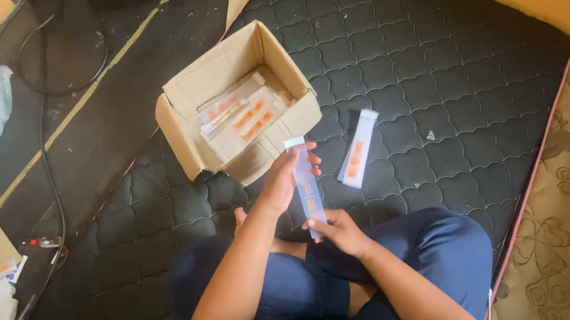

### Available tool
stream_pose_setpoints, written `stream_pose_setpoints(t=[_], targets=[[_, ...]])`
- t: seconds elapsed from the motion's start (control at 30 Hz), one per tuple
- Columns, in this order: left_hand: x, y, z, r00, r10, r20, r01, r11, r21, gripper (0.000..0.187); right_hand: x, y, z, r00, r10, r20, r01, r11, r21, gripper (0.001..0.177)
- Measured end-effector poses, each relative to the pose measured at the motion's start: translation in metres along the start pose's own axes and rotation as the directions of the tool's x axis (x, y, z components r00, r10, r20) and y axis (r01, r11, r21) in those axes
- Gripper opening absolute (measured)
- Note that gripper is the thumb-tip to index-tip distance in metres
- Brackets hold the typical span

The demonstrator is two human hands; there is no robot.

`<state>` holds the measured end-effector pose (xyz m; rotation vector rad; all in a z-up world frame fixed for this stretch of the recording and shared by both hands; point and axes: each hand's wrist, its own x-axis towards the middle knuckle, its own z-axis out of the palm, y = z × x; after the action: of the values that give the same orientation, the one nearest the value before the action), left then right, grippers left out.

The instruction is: The person sorts through several packaged items in a cardboard box, holding them up by hand and then placing them back into the box.

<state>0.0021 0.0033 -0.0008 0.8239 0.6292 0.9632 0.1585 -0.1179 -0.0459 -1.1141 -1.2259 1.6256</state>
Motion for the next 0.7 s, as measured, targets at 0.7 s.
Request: stream_pose_setpoints(t=[0.7], targets=[[-0.013,-0.024,0.095,0.978,-0.035,-0.205,0.041,0.999,0.021,0.053,-0.075,-0.011,-0.040,0.997,0.080,-0.010,-0.080,0.996,0.041,0.017]])
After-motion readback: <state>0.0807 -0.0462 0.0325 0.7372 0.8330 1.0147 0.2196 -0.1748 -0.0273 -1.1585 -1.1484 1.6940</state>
